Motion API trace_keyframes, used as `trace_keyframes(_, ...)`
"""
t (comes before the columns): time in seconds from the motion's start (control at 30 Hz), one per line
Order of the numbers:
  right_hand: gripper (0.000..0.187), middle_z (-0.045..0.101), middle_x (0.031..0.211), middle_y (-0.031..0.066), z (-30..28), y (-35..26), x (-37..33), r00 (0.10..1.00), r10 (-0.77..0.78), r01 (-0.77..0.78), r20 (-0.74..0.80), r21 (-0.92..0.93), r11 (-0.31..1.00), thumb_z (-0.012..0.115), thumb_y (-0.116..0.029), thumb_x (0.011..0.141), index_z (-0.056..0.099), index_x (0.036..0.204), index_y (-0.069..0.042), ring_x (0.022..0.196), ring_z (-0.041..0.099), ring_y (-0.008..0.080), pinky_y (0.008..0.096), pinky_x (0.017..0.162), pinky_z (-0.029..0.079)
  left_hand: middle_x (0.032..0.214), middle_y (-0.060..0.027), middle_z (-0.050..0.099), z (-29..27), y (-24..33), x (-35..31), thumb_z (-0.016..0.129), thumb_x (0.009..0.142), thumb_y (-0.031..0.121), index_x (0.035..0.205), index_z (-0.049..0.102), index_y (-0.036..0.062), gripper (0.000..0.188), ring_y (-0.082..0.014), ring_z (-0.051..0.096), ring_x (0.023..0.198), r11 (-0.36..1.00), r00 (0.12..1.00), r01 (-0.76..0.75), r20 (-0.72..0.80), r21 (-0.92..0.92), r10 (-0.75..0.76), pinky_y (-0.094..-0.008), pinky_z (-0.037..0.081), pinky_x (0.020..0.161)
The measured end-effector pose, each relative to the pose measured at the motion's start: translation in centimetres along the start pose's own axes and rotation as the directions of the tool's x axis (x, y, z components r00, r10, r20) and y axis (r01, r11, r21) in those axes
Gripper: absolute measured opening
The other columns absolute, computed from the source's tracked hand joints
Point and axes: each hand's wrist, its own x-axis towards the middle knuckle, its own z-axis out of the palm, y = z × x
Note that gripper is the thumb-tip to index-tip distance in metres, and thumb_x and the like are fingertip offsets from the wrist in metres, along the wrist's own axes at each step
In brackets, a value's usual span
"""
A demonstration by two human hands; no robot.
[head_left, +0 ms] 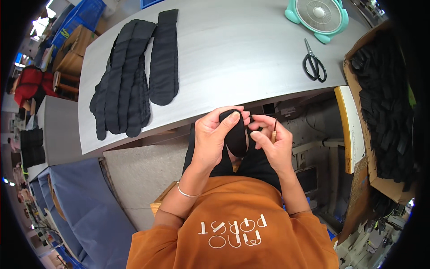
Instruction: The worker is inserting foam padding into black fabric sleeves and trimming the edges with scissors at a workbench.
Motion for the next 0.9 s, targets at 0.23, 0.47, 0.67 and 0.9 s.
trace_keyframes(0.23, 0.018, 0.055, 0.063, -0.0078, 0.0, 1.1, 0.4, 0.983, 0.167, -0.167, 0.079, -0.007, 0.986, 0.071, -0.012, 0.092, 0.071, 0.104, 0.001, 0.05, 0.043, -0.0011, 0.018, 0.044, 0.032, 0.122, -0.0245, 0.064, 1.4, 1.5, 0.7, 0.058, 0.1, 0.017, 0.135, 0.05, -0.0076, 0.044, -0.0301, 0.065, 0.11, 0.997, 0.987, 0.028, 0.157, -0.078, -0.015, -0.0413, 0.051, 0.1)
trace_keyframes(0.47, 0.027, 0.06, 0.072, -0.003, -1.6, 0.3, 1.7, 0.927, 0.255, -0.303, 0.275, 0.151, 0.941, 0.067, -0.014, 0.095, 0.065, 0.115, 0.002, 0.049, 0.045, 0.0004, 0.0174, 0.045, 0.035, 0.13, -0.0213, 0.059, -0.4, 0.7, 1.5, 0.065, 0.095, 0.02, 0.142, 0.043, -0.007, 0.058, -0.0284, 0.057, 0.125, 0.972, 0.928, 0.118, 0.371, -0.203, -0.035, -0.04, 0.045, 0.107)
trace_keyframes(0.67, 0.031, 0.066, 0.08, 0.0024, 0.0, -0.7, 1.0, 0.993, 0.042, -0.044, 0.11, 0.017, 0.999, 0.068, -0.01, 0.092, 0.063, 0.121, 0.001, 0.056, 0.057, 0.0047, 0.0199, 0.052, 0.045, 0.1, -0.0071, 0.069, -1.1, 1.6, 2.7, 0.069, 0.09, -0.001, 0.114, 0.065, -0.0034, 0.025, -0.0122, 0.065, 0.09, 0.995, 0.968, 0.044, 0.248, -0.09, -0.021, -0.0249, 0.054, 0.081)
trace_keyframes(0.9, 0.009, 0.066, 0.076, 0.0055, 1.4, -0.8, 0.9, 0.982, -0.181, 0.189, 0.054, -0.292, 0.938, 0.07, -0.002, 0.09, 0.069, 0.098, 0.002, 0.051, 0.055, 0.0073, 0.0231, 0.046, 0.041, 0.102, -0.0058, 0.069, -0.9, 1.3, 1.9, 0.069, 0.09, 0.0, 0.109, 0.07, -0.002, 0.018, -0.01, 0.062, 0.092, 1.0, 0.992, 0.014, 0.126, 0.023, -0.017, -0.0235, 0.051, 0.083)
